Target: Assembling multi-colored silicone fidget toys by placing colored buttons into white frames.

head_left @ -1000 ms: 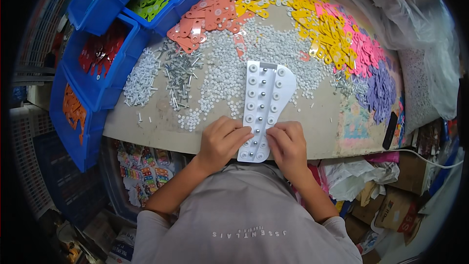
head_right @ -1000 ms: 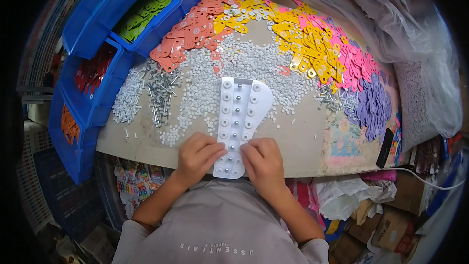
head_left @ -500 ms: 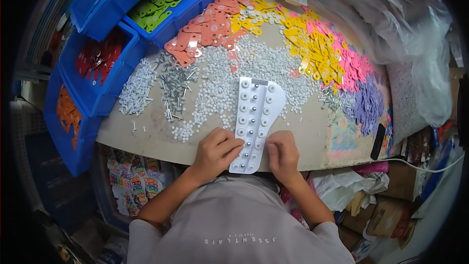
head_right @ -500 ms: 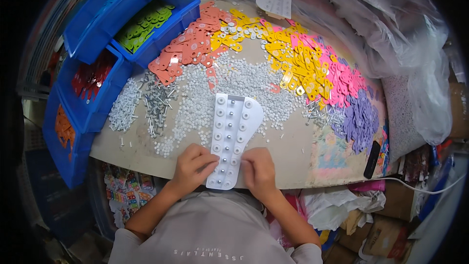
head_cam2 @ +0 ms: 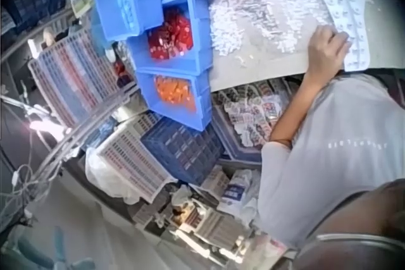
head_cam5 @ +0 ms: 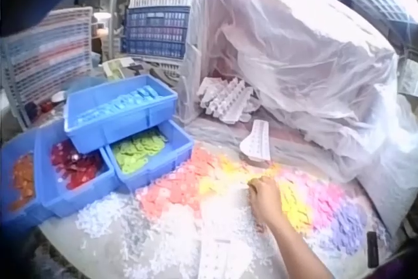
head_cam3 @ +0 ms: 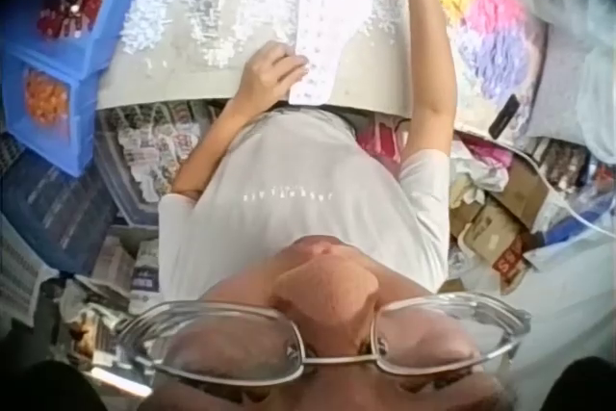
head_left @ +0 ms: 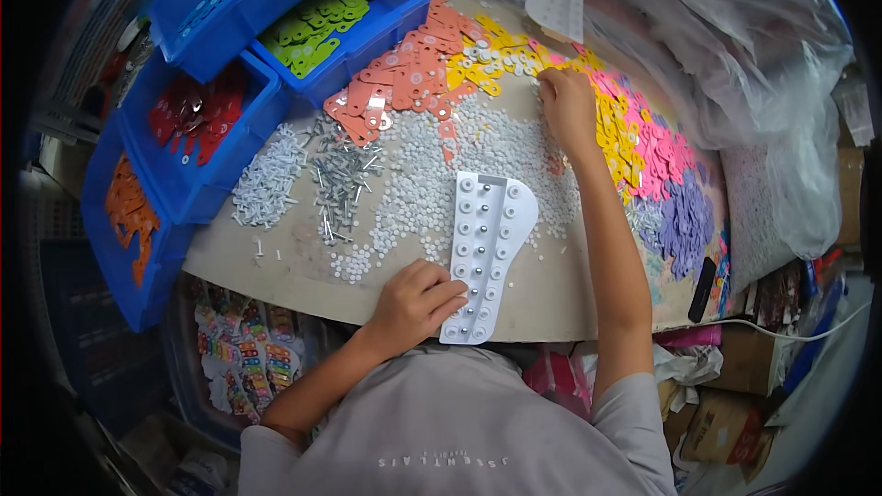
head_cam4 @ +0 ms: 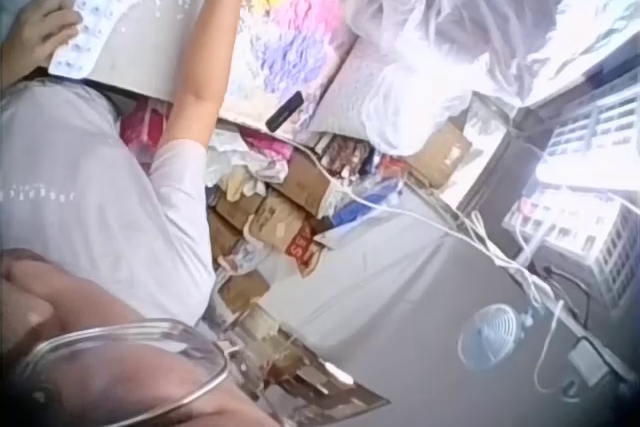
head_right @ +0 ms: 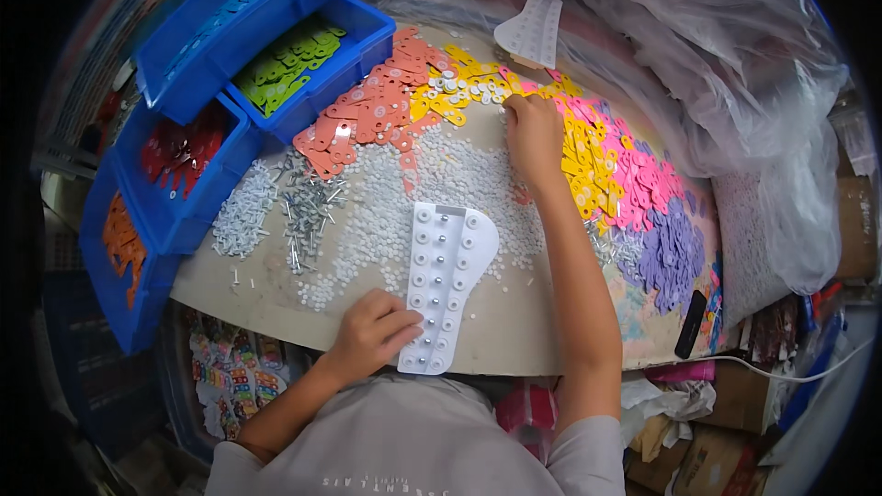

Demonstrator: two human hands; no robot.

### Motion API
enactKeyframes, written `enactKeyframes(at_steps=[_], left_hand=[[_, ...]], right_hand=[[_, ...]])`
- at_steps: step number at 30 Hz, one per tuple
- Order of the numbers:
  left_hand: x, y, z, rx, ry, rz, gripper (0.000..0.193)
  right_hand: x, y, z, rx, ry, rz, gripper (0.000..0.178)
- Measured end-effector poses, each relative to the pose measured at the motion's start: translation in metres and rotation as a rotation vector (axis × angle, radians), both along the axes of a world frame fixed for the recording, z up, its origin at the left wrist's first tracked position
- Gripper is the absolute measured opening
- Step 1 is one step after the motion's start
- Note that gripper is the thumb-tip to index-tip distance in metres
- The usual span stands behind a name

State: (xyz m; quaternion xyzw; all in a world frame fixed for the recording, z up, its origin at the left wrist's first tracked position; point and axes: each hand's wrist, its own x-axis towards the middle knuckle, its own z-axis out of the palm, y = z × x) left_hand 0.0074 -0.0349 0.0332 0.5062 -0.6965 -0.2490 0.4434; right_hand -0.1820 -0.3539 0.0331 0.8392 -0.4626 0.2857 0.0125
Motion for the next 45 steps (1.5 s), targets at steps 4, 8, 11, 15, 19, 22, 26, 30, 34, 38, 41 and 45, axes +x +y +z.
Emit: enactKeyframes(at_steps=[4, 8, 11, 15, 19, 22, 26, 30, 34, 38, 41, 45], left_hand=[[0.001, 0.002, 0.001, -0.003, 0.0, 0.015, 0.027], [0.001, 0.003, 0.001, -0.016, -0.019, 0.01, 0.03], [0.002, 0.002, 0.001, -0.014, -0.009, 0.004, 0.029], [0.006, 0.004, 0.001, 0.019, 0.031, 0.036, 0.026], [0.007, 0.007, 0.003, 0.069, 0.222, 0.188, 0.025], [0.002, 0.001, 0.02, 0.104, 0.422, 0.193, 0.027], [-0.004, 0.003, 0.027, 0.197, 0.41, 0.03, 0.022], [0.001, 0.008, 0.026, 0.327, 0.44, -0.077, 0.017], [0.004, 0.016, 0.027, 0.347, 0.387, -0.025, 0.012], [0.005, 0.026, 0.02, 0.259, 0.179, -0.039, 0.013], [-0.004, 0.028, 0.017, 0.231, 0.08, -0.016, 0.012], [-0.01, 0.027, 0.019, 0.197, 0.021, 0.021, 0.011]], right_hand=[[0.007, -0.026, -0.01, 0.144, 0.139, -0.003, 0.012], [0.006, -0.034, -0.013, 0.15, 0.139, 0.019, 0.01], [0.002, -0.034, -0.01, 0.163, 0.102, 0.068, 0.012], [0.009, 0.004, 0.011, 0.25, -0.081, 0.103, 0.01], [0.013, 0.119, 0.061, 0.454, -0.286, 0.24, 0.01], [0.005, 0.203, 0.079, 0.643, -0.269, 0.356, 0.02], [0.002, 0.256, 0.082, 0.779, -0.323, 0.404, 0.015], [-0.006, 0.28, 0.077, 1.047, -0.516, 0.167, 0.013], [-0.018, 0.292, 0.069, 1.035, -0.586, 0.068, 0.012], [-0.027, 0.296, 0.058, 0.905, -0.42, 0.079, 0.01], [-0.026, 0.298, 0.053, 0.869, -0.379, 0.104, 0.01], [-0.021, 0.298, 0.055, 0.83, -0.332, 0.113, 0.01]])
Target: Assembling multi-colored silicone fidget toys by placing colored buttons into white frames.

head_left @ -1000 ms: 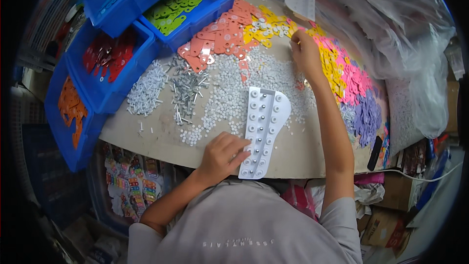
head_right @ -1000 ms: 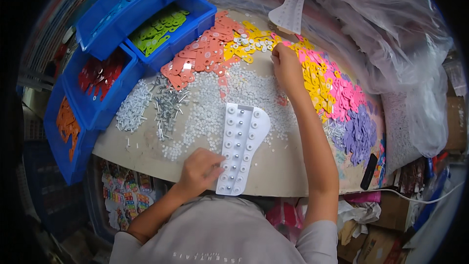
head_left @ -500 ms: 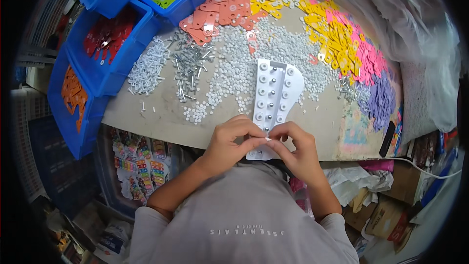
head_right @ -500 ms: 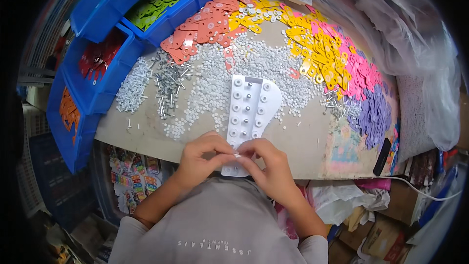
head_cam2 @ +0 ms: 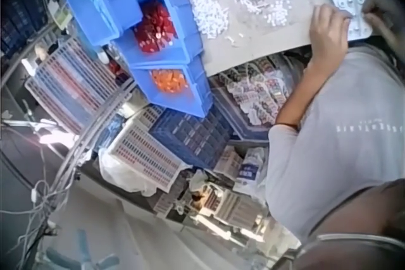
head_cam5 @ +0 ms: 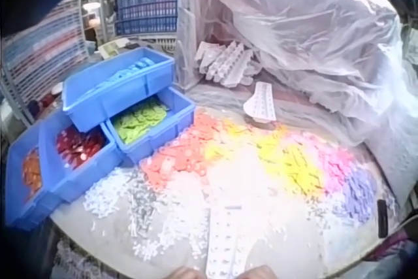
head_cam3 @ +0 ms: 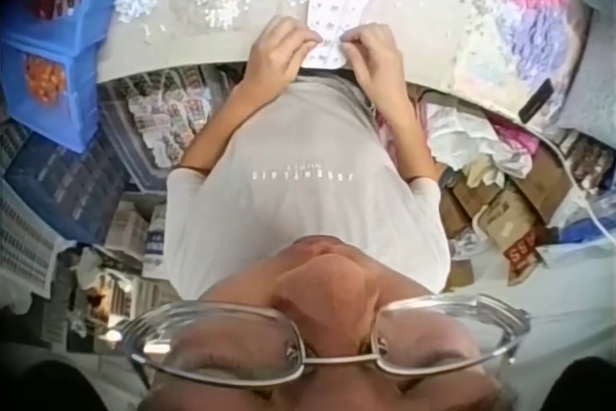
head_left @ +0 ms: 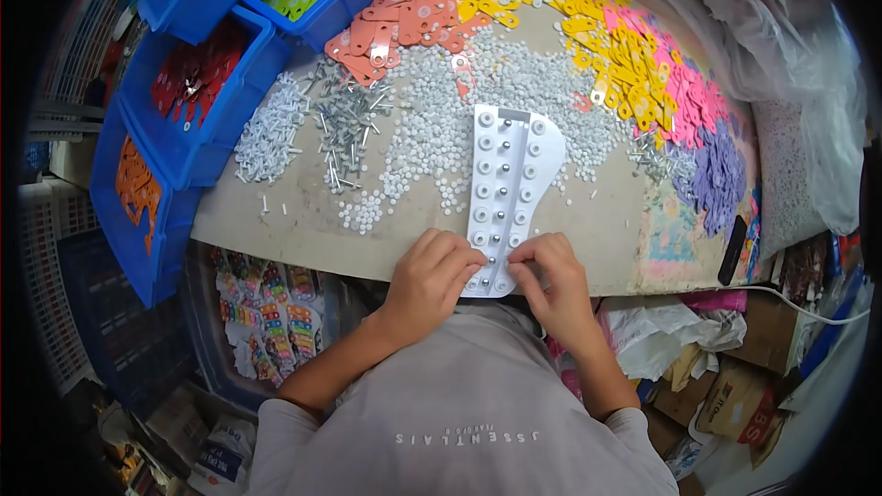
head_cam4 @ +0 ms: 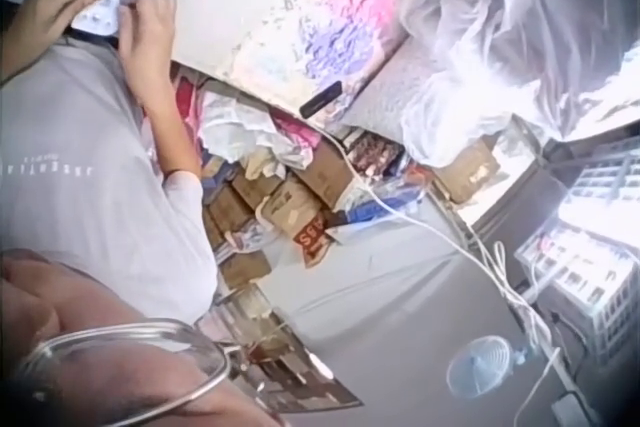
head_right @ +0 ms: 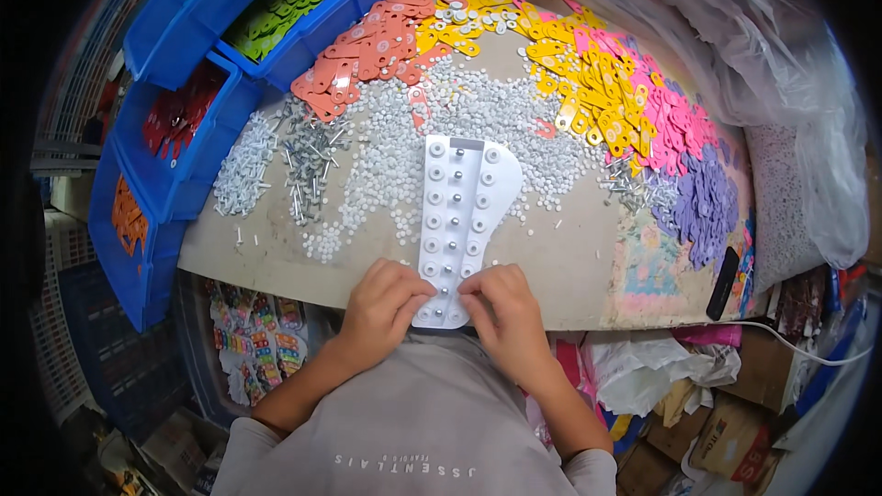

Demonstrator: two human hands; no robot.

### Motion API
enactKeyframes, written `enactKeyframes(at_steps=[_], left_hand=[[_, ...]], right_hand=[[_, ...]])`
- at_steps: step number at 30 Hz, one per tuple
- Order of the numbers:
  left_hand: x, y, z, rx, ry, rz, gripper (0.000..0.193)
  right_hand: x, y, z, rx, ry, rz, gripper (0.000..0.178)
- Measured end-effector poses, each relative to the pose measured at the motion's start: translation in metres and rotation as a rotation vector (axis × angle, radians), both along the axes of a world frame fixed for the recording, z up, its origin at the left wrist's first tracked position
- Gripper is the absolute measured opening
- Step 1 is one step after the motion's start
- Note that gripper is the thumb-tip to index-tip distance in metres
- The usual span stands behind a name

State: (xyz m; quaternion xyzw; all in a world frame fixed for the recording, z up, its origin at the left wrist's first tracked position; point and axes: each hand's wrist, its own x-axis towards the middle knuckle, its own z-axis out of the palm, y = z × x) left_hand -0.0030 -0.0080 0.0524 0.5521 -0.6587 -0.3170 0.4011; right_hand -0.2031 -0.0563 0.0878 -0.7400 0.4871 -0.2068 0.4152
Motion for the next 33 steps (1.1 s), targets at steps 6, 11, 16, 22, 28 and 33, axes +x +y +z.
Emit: enactKeyframes(at_steps=[6, 11, 16, 22, 28, 33], left_hand=[[-0.004, -0.002, -0.004, -0.084, -0.049, 0.034, 0.013], [0.009, -0.002, -0.017, -0.351, -0.134, -0.057, 0.019], [0.014, -0.008, -0.016, -0.42, -0.217, -0.095, 0.025], [0.023, -0.01, -0.019, -0.377, -0.173, -0.07, 0.026], [0.028, -0.012, -0.021, -0.231, -0.117, 0.052, 0.021], [0.024, -0.012, -0.022, -0.251, -0.117, 0.087, 0.017]], right_hand=[[0.0, 0.004, -0.007, -0.049, -0.006, 0.037, 0.011], [0.0, 0.011, -0.02, -0.021, -0.077, -0.038, 0.017], [-0.007, 0.018, -0.045, -0.46, 0.029, 0.044, 0.022], [-0.015, -0.021, -0.03, -0.554, -0.042, 0.205, 0.024], [0.007, -0.152, -0.012, -0.897, 0.2, -0.082, 0.018], [0.02, -0.27, -0.052, -0.95, 0.274, -0.097, 0.018]])
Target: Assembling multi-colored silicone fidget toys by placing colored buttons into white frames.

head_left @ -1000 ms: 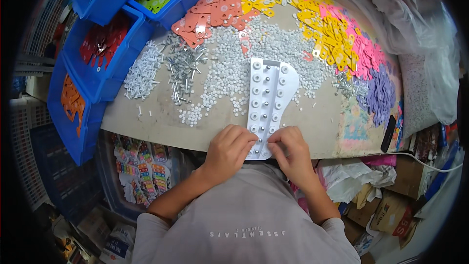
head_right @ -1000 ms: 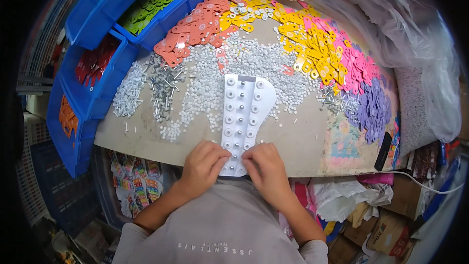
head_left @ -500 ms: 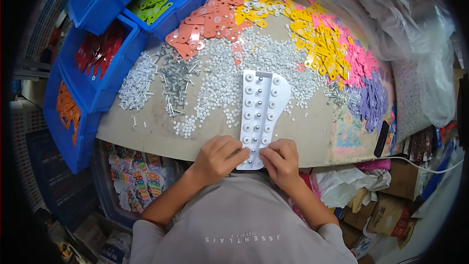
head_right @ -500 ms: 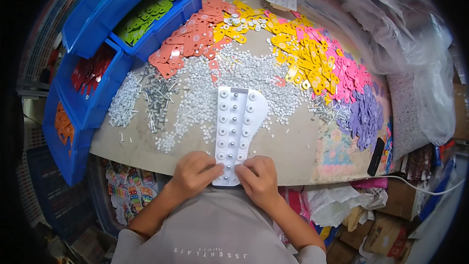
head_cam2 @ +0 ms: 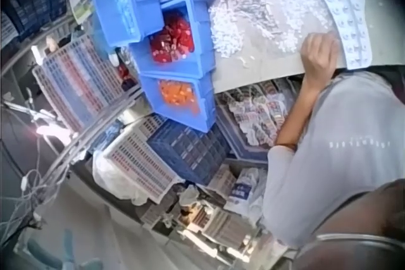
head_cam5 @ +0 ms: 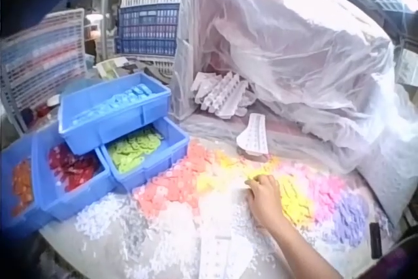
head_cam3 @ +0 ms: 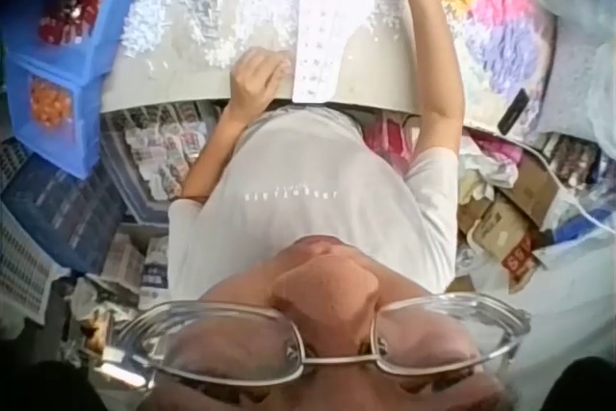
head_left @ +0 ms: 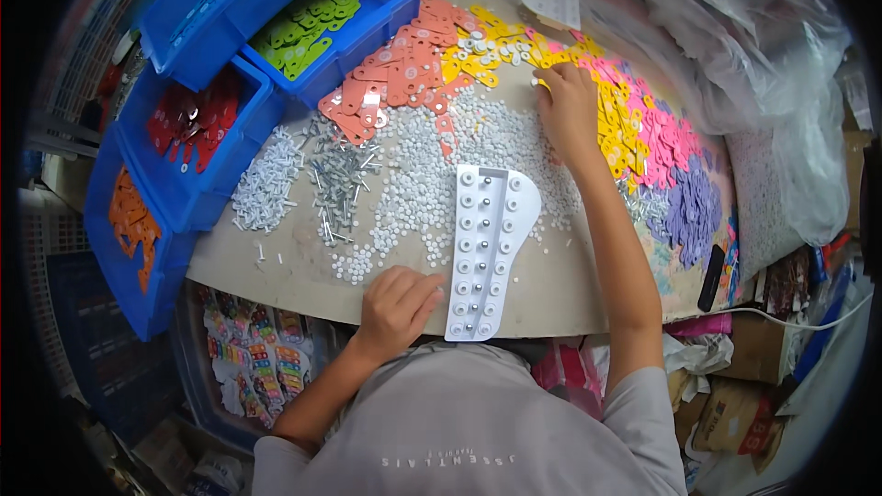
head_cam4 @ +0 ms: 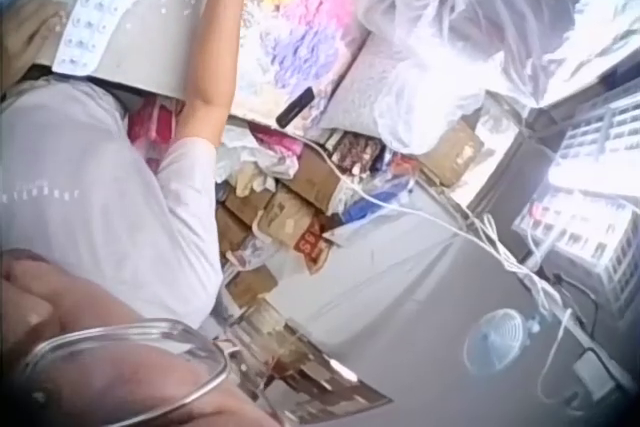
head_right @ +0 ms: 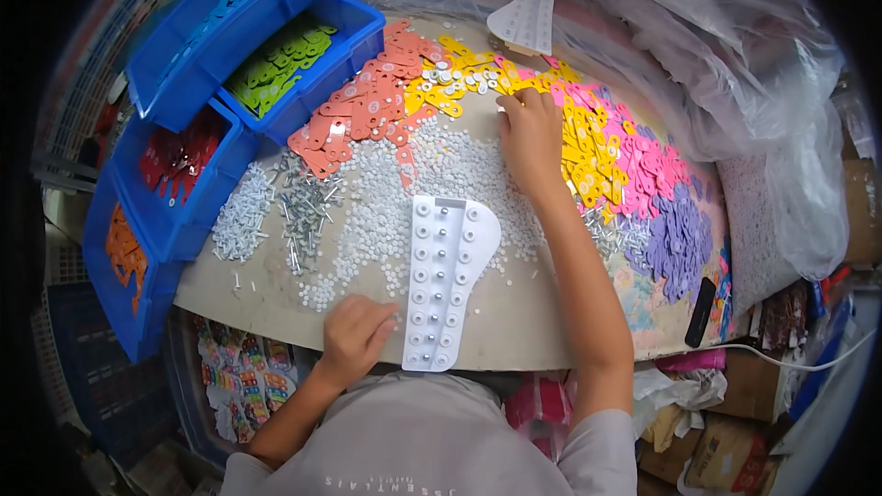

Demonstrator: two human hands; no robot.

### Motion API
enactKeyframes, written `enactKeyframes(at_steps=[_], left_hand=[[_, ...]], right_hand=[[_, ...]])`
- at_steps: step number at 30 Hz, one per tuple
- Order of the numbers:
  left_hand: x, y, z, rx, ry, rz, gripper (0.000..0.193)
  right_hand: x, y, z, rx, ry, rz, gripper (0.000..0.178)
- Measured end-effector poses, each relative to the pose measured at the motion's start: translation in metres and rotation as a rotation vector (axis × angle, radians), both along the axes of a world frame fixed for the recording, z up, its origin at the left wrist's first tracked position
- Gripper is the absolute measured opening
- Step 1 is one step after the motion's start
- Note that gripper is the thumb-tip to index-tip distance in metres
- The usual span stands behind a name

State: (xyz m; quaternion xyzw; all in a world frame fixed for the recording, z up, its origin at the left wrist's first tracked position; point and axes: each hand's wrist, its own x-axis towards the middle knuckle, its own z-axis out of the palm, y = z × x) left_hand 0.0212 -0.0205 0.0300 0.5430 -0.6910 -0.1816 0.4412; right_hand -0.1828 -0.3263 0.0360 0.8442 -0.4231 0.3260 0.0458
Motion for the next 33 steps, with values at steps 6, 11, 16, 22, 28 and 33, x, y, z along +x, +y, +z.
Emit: enactKeyframes(at_steps=[6, 11, 16, 22, 28, 33], left_hand=[[0.001, 0.002, 0.0, 0.006, -0.017, 0.024, 0.017], [0.002, 0.002, -0.002, -0.021, -0.012, 0.002, 0.017], [0.002, 0.001, -0.002, -0.02, -0.012, -0.002, 0.017], [0.001, 0.001, 0.001, -0.019, -0.01, 0.01, 0.017], [0.004, 0.004, -0.002, -0.001, 0.081, 0.064, 0.021], [-0.012, 0.004, 0.026, 0.13, 0.543, 0.156, 0.032]], right_hand=[[0.008, -0.037, -0.007, 0.166, 0.25, -0.091, 0.011], [0.026, -0.046, -0.006, 0.333, 0.149, -0.096, 0.01], [0.041, -0.056, -0.015, 0.182, 0.108, 0.008, 0.009], [0.04, -0.051, -0.019, 0.187, 0.111, -0.052, 0.008], [0.038, 0.049, 0.038, 0.577, -0.247, 0.139, 0.011], [0.017, 0.204, 0.082, 1.002, -0.296, 0.364, 0.009]])
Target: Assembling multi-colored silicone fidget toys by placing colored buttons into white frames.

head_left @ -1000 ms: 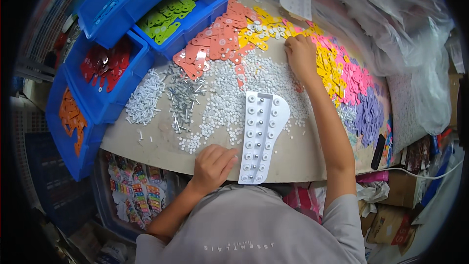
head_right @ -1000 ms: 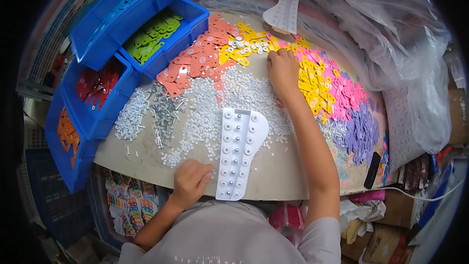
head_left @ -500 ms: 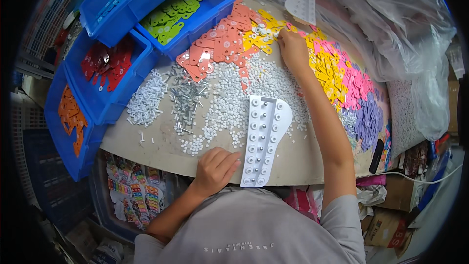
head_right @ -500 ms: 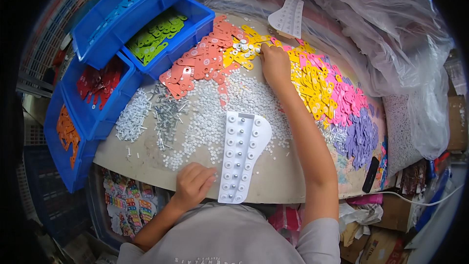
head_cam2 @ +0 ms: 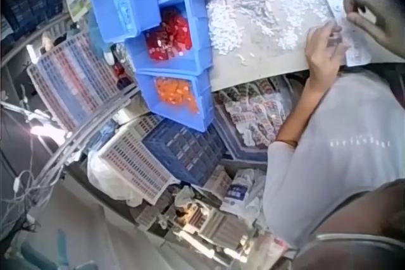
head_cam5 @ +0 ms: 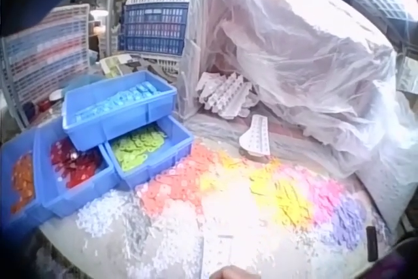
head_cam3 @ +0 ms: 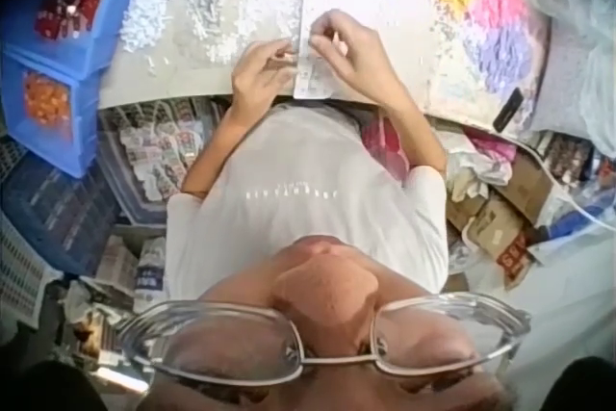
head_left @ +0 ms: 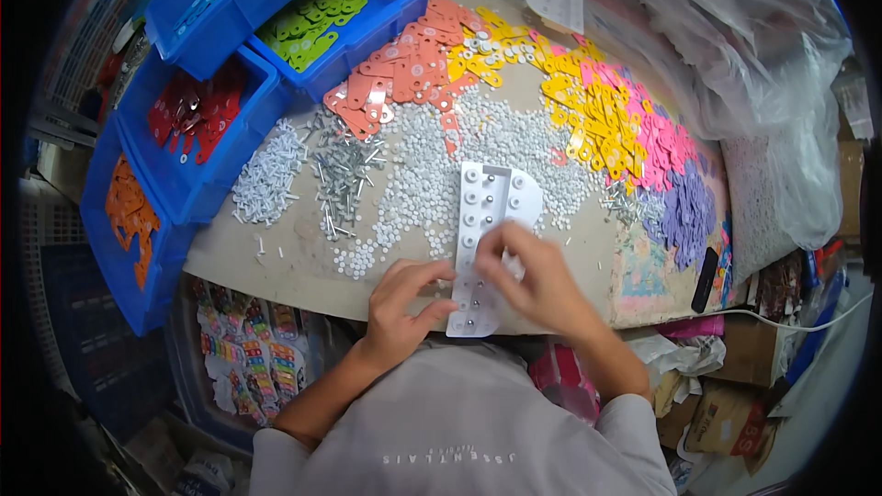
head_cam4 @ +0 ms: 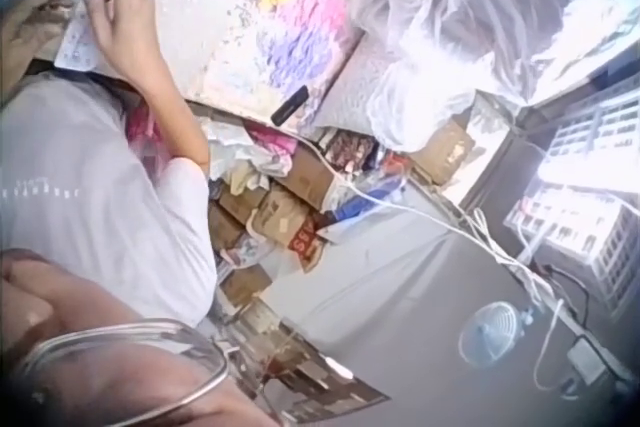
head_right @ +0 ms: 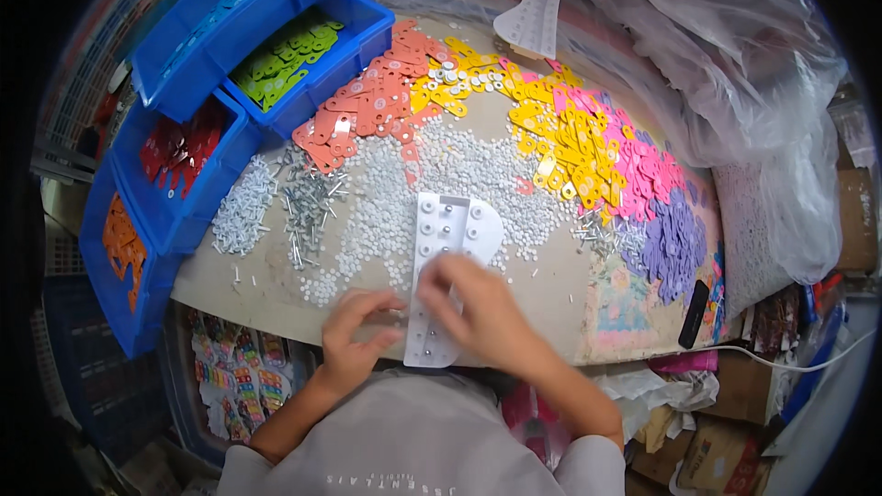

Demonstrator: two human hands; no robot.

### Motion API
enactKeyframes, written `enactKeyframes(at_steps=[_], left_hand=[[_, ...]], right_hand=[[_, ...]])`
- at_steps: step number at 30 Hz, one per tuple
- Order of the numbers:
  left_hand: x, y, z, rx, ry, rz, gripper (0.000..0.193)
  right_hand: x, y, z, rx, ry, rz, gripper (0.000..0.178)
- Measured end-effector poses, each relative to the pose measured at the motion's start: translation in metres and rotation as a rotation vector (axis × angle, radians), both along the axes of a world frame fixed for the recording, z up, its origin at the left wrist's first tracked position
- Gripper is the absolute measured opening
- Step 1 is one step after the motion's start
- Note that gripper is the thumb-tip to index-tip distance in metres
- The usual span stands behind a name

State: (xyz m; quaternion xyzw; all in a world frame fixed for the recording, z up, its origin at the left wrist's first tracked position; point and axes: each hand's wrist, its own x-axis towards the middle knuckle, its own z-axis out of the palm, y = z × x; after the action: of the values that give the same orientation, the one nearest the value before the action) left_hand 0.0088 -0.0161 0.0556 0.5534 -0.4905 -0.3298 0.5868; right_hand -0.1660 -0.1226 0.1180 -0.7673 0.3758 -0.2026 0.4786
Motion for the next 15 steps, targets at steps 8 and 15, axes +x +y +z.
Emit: enactKeyframes(at_steps=[8, 15], left_hand=[[0.002, 0.009, 0.013, 0.09, -0.007, -0.413, 0.018], [0.005, 0.027, 0.011, 0.255, -0.026, -0.307, 0.009]], right_hand=[[-0.033, 0.08, -0.02, 0.783, -0.369, -0.266, 0.012], [-0.049, 0.084, -0.025, -0.056, 0.086, -0.432, 0.007]])
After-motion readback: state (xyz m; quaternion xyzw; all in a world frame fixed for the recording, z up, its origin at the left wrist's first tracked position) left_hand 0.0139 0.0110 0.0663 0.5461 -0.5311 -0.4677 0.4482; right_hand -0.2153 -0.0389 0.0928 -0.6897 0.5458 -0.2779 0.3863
